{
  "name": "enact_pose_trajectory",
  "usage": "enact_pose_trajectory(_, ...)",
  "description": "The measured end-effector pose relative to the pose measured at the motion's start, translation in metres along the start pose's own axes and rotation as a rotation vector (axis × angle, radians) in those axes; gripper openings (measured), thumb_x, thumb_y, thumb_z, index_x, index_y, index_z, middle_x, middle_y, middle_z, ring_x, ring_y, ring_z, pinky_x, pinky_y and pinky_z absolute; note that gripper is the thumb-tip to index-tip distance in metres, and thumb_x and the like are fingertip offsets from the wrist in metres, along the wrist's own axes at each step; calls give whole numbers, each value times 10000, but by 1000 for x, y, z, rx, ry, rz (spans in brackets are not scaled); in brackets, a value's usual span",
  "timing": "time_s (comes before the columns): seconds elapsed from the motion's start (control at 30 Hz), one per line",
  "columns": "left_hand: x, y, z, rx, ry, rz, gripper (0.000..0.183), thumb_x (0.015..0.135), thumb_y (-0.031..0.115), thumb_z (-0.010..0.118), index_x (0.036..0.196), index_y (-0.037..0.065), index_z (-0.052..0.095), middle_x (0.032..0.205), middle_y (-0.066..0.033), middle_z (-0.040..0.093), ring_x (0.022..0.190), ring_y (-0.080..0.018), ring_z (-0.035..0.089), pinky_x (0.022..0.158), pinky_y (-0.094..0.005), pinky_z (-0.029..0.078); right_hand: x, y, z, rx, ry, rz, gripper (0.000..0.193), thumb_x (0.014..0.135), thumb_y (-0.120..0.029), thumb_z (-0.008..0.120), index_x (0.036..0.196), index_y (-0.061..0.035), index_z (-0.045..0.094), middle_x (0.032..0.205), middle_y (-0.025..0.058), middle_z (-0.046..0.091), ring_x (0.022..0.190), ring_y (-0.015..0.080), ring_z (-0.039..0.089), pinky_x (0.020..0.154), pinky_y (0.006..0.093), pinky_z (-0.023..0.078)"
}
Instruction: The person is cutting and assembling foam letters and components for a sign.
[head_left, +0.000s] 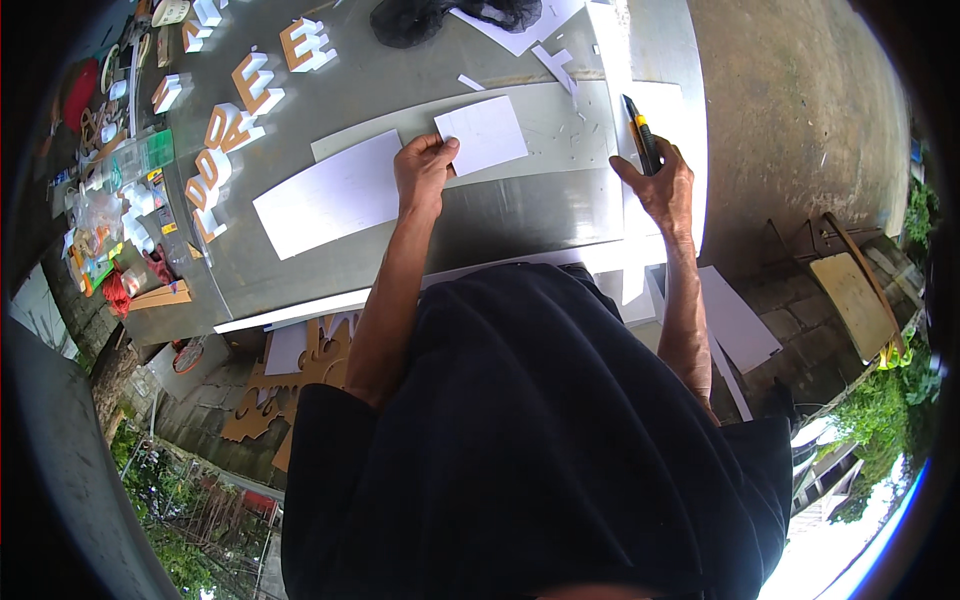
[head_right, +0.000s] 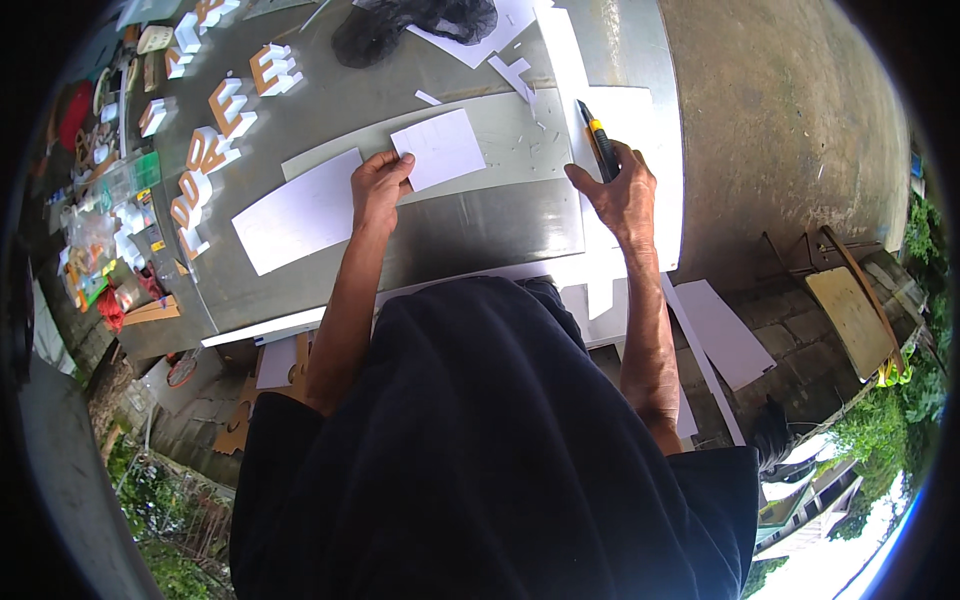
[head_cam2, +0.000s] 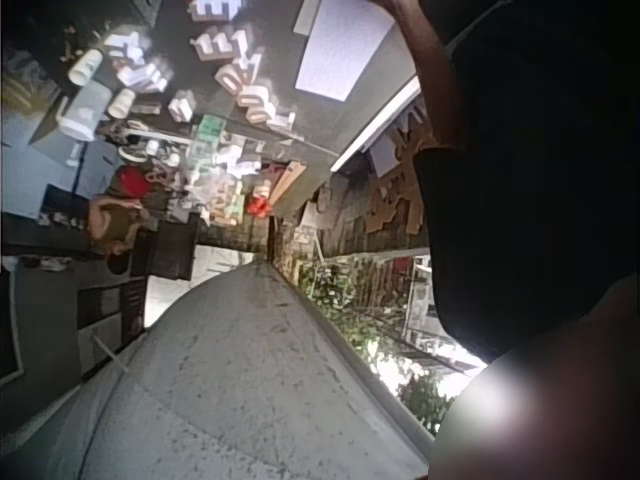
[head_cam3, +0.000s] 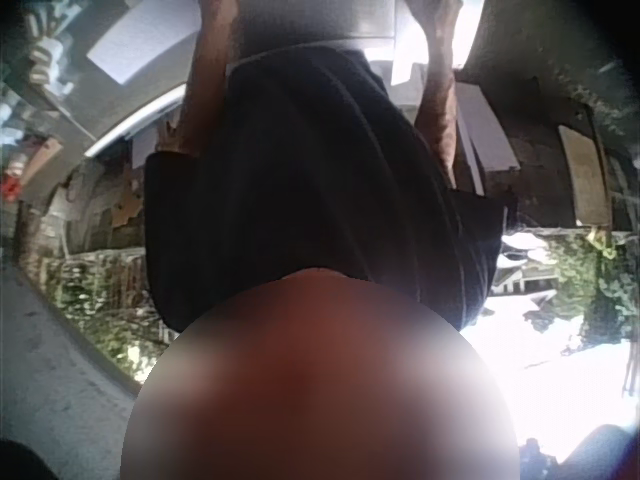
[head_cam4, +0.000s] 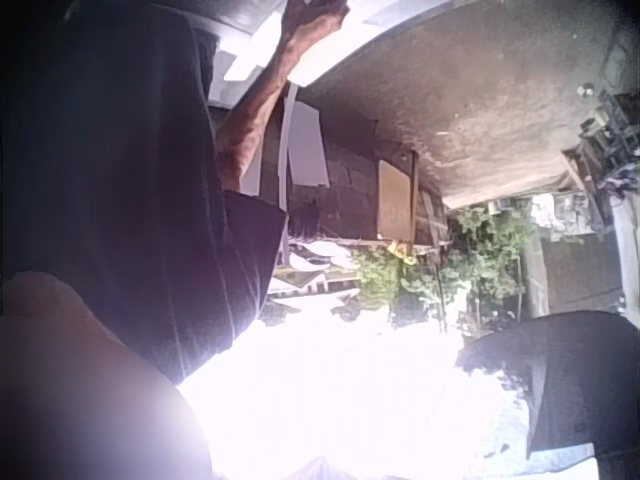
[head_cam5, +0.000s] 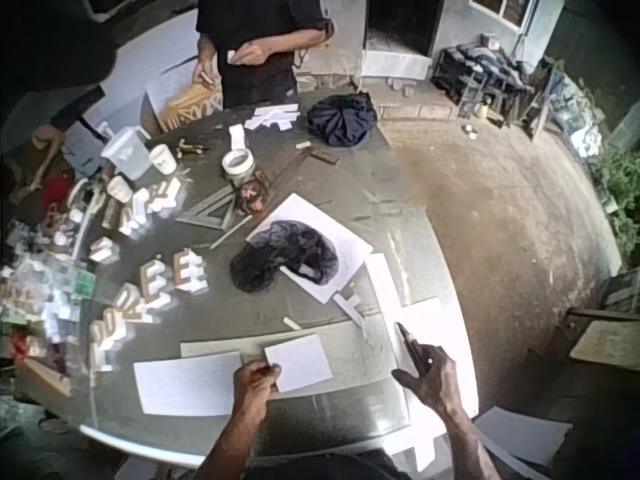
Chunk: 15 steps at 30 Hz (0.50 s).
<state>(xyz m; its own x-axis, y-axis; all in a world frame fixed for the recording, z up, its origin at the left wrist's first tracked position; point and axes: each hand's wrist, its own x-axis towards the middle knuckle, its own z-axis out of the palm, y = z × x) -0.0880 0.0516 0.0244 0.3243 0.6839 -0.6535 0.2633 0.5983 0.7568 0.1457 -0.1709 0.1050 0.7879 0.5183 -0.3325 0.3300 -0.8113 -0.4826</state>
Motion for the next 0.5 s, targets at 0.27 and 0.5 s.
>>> enact_pose_trajectory(0.27, -28, -1, 4, 439, 89, 15, 294, 844, 180, 829, 967, -47, 690, 733, -103, 695, 638, -170, 675, 600, -306, 571, -23, -46, 67, -161, -107, -289, 652, 751, -395, 850, 1251, -40, 630, 1113, 151, 612, 907, 301, 699, 819, 415, 585)
enact_pose_trajectory(0.5, -49, -9, 1, 925, 187, 846, 494, 866, 153, 748, 1272, -14, 521, 1103, -193, 628, 1027, -366, 611, 923, -443, 498, -38, -55, 122, -220, -141, -409, 643, 754, -368, 841, 1241, -55, 561, 1094, 166, 573, 808, 308, 705, 625, 422, 587)
